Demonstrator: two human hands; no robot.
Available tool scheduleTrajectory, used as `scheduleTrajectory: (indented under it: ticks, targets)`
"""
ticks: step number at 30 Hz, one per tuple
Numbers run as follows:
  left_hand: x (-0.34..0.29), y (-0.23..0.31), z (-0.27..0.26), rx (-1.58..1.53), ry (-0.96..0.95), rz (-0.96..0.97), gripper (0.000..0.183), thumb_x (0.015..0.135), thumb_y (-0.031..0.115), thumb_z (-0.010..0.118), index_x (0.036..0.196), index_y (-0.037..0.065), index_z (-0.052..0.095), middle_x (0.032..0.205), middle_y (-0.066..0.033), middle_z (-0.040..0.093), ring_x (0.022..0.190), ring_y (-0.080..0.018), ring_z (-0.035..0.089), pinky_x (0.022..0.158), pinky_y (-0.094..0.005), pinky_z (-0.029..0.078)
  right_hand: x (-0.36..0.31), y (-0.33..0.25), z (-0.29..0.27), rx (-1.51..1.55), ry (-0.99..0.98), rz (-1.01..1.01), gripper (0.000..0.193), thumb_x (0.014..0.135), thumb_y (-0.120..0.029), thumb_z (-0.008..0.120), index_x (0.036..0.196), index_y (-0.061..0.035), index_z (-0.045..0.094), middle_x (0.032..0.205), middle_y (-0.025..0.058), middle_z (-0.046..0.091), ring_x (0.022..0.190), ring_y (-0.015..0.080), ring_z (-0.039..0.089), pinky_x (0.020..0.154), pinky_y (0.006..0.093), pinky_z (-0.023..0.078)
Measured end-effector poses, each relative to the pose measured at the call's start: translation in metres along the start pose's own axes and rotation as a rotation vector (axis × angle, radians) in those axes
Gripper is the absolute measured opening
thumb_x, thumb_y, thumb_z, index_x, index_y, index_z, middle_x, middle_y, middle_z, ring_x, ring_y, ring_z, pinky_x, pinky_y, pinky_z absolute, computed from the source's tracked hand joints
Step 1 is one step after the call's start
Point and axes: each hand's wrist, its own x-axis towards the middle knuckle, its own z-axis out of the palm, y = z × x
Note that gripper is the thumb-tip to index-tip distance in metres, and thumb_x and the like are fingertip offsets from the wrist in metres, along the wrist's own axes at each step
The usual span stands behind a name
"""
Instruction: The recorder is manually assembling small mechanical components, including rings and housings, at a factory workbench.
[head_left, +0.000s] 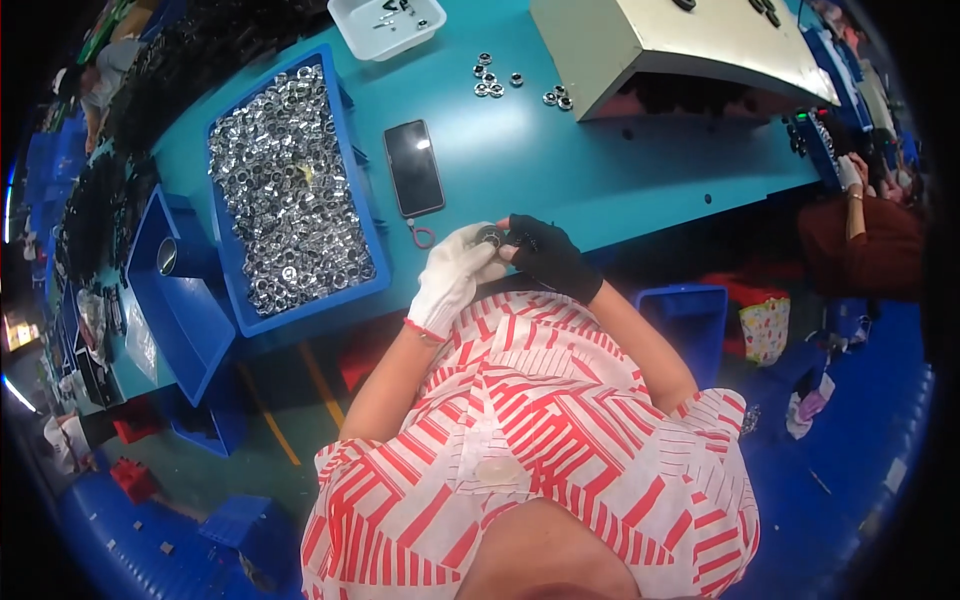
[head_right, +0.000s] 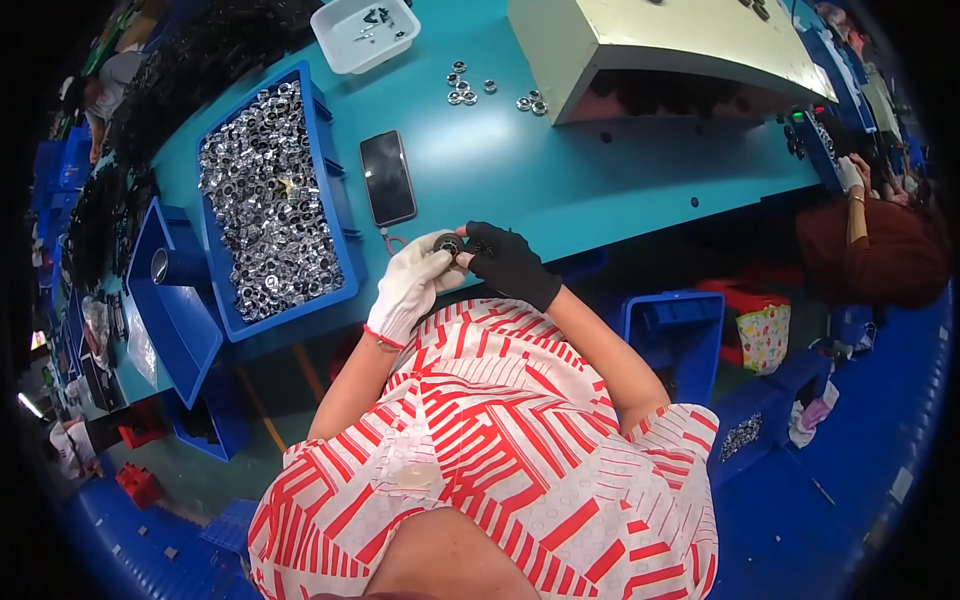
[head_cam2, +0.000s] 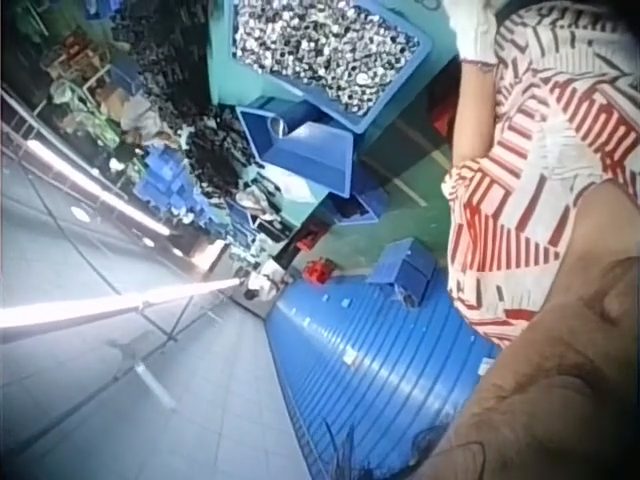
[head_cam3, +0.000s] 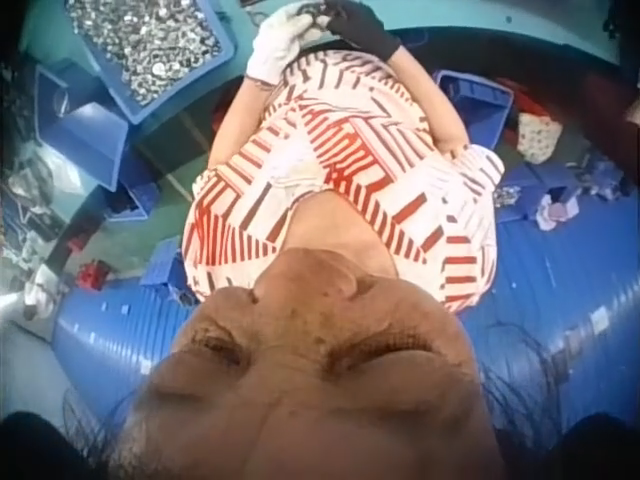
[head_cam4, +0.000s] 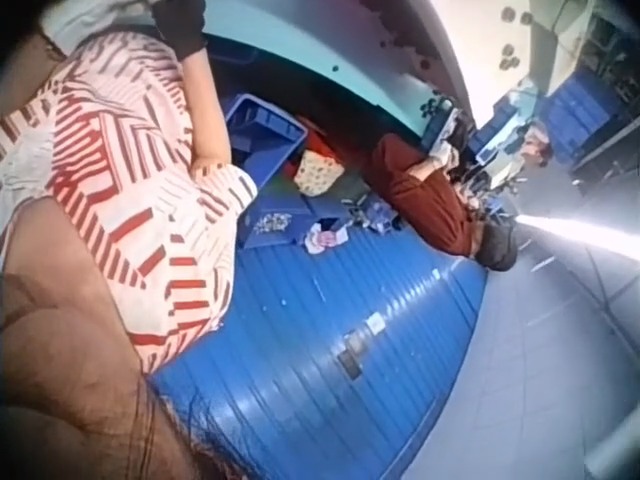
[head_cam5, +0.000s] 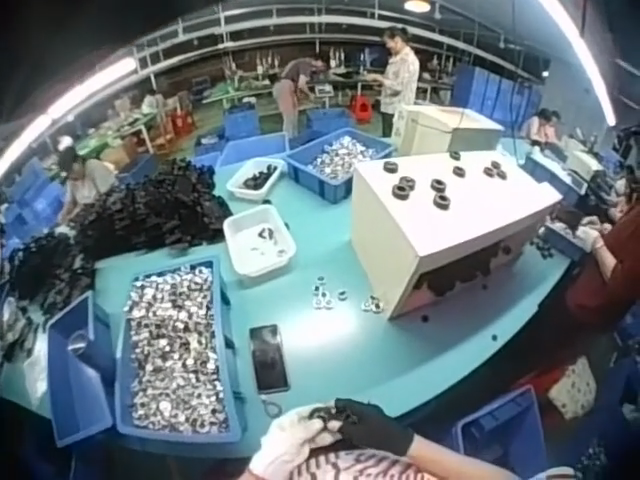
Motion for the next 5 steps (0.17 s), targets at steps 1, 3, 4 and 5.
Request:
scheduleTrajectory:
  ticks: [1, 3, 4, 5]
  targets:
    - [-0.004, 0.003, 0.006, 0.039, 0.026, 0.007, 0.04, 0.085, 0.007, 0.053, 0.12, -0.009, 0.044, 0.095, -0.0096, 0.058, 0.079, -0.0126, 0.06, 0.068, -0.0233, 0.053, -0.001, -0.001, 0.0, 0.002, 0.003, 0.004, 0.039, 0.08, -0.016, 0.067, 0.114, -0.0038, 0.055, 0.088, 0.0091, 0.064, 0.073, 0.0142, 0.061, 0.067, 0.0272, 0.049]
    - [-0.009, 0.006, 0.016, 0.18, 0.102, 0.009, 0.041, 0.084, 0.008, 0.054, 0.12, -0.009, 0.044, 0.096, -0.0099, 0.058, 0.08, -0.0129, 0.061, 0.068, -0.0229, 0.054, -0.002, -0.008, -0.002, -0.19, -0.07, -0.011, 0.042, 0.079, -0.019, 0.067, 0.117, -0.0056, 0.054, 0.096, 0.0123, 0.065, 0.08, 0.0218, 0.063, 0.073, 0.0311, 0.049]
    - [-0.01, 0.008, 0.02, 0.32, 0.178, 0.013, 0.042, 0.084, 0.009, 0.056, 0.121, -0.008, 0.044, 0.096, -0.0102, 0.059, 0.08, -0.0132, 0.062, 0.068, -0.0224, 0.054, -0.004, -0.005, -0.001, -0.264, -0.057, -0.065, 0.041, 0.08, -0.019, 0.066, 0.118, -0.0067, 0.054, 0.1, 0.0129, 0.064, 0.084, 0.0224, 0.063, 0.076, 0.0326, 0.049]
    - [-0.012, 0.012, 0.022, 0.387, 0.151, 0.014, 0.043, 0.084, 0.009, 0.057, 0.122, -0.006, 0.045, 0.099, -0.0117, 0.059, 0.083, -0.0147, 0.063, 0.07, -0.0221, 0.054, -0.007, 0.0, 0.001, -0.339, -0.042, -0.12, 0.04, 0.081, -0.019, 0.065, 0.118, -0.0078, 0.054, 0.103, 0.0135, 0.063, 0.087, 0.0231, 0.063, 0.078, 0.034, 0.049]
